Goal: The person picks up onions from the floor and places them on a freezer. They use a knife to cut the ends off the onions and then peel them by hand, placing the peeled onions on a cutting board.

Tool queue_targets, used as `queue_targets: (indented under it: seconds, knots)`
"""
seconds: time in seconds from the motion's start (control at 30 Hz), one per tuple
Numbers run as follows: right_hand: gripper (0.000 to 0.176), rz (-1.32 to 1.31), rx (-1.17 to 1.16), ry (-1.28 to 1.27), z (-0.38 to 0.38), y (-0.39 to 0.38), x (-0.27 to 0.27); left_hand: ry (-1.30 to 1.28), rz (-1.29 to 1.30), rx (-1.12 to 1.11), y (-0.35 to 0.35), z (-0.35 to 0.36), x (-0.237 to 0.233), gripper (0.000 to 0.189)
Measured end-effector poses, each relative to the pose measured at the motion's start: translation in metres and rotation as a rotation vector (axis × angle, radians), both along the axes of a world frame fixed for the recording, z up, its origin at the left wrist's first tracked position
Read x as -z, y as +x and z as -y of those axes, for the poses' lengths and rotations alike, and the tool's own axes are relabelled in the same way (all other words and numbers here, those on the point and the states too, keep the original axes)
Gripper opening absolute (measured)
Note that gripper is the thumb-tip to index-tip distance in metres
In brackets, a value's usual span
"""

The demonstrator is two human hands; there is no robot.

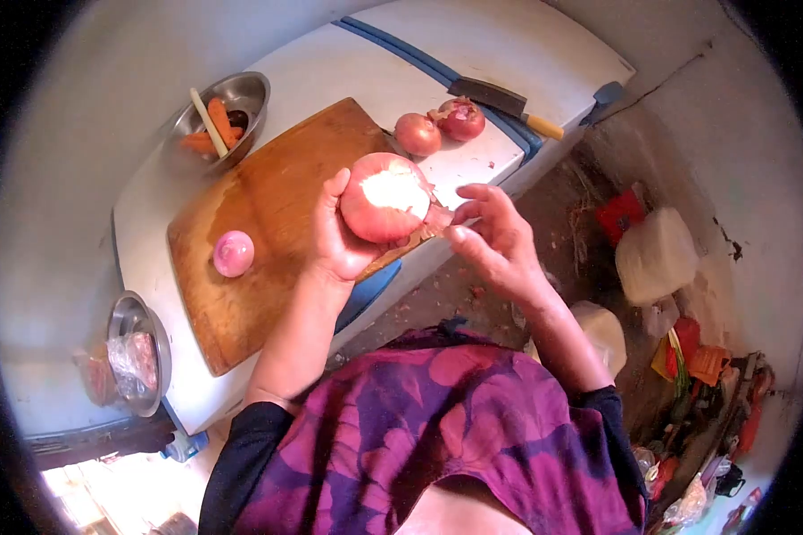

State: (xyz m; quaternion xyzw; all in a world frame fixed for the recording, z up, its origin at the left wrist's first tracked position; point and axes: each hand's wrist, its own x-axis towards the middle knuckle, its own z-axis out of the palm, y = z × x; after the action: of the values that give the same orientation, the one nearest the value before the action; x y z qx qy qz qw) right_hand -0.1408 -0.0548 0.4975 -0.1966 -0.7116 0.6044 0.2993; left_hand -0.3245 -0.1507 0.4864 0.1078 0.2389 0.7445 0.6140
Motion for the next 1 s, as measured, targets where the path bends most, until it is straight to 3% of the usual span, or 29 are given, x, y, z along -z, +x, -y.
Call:
queue_targets:
  seconds: [0.07, 0.27, 0.33, 0.4, 0.47, 0.53, 0.57, 0.63, 0.67, 0.73, 0.77, 0.8, 0.87, 0.97, 1.0]
  knots:
    - [0.054, 0.078, 0.002, 0.089, 0.003, -0.007, -0.002, 0.032, 0.009, 0.032, 0.003, 0.002, 0.002, 0.067]
    - [0.015, -0.101, 0.265, 0.514, -0.005, -0.019, 0.022, 0.052, -0.122, -0.020, 0.023, -0.009, 0.019, 0.067]
    - [0.007, -0.104, 0.388, 0.732, -0.013, -0.011, 0.017, 0.095, -0.025, 0.097, 0.027, -0.012, 0.014, 0.068]
    - [0.008, -0.082, 0.466, 0.785, -0.033, -0.001, 0.018, 0.128, 0.067, 0.214, 0.032, -0.012, 0.009, 0.069]
    - [0.009, 0.103, 0.518, 0.701, -0.057, 0.015, 0.028, 0.043, 0.043, 0.185, 0.034, -0.019, 0.009, 0.070]
    - [0.014, 0.466, 0.538, 0.830, -0.076, 0.034, 0.040, 0.030, 0.012, 0.205, 0.032, -0.024, 0.008, 0.071]
    - [0.025, 0.551, 0.606, 1.197, -0.086, 0.041, 0.049, 0.002, -0.049, 0.154, 0.035, -0.025, 0.005, 0.070]
    - [0.032, 0.392, 0.526, 0.996, -0.082, 0.048, 0.041, -0.059, -0.167, 0.057, 0.046, -0.026, -0.001, 0.071]
    - [0.035, 0.316, 0.486, 0.894, -0.078, 0.054, 0.033, -0.066, -0.487, -0.065, 0.053, -0.030, -0.001, 0.070]
    - [0.047, 0.031, 0.039, -0.185, -0.059, 0.056, 0.004, -0.071, -1.123, -0.297, 0.072, -0.040, 0.000, 0.070]
    - [0.054, 0.055, -0.084, -0.316, -0.057, 0.058, 0.001, -0.054, -1.442, -0.376, 0.078, -0.042, -0.001, 0.074]
    - [0.061, 0.056, -0.149, -0.418, -0.053, 0.057, 0.001, 0.013, -1.946, -0.568, 0.085, -0.046, -0.004, 0.081]
    - [0.068, -0.166, -0.087, -0.445, -0.042, 0.050, 0.013, 0.152, -2.081, -0.645, 0.097, -0.055, -0.004, 0.093]
    - [0.071, -0.287, -0.061, -0.510, -0.043, 0.060, 0.013, 0.126, -1.885, -0.482, 0.093, -0.054, -0.009, 0.103]
    - [0.072, -0.328, -0.058, -0.514, -0.045, 0.061, 0.016, 0.143, -1.577, -0.464, 0.095, -0.057, -0.006, 0.104]
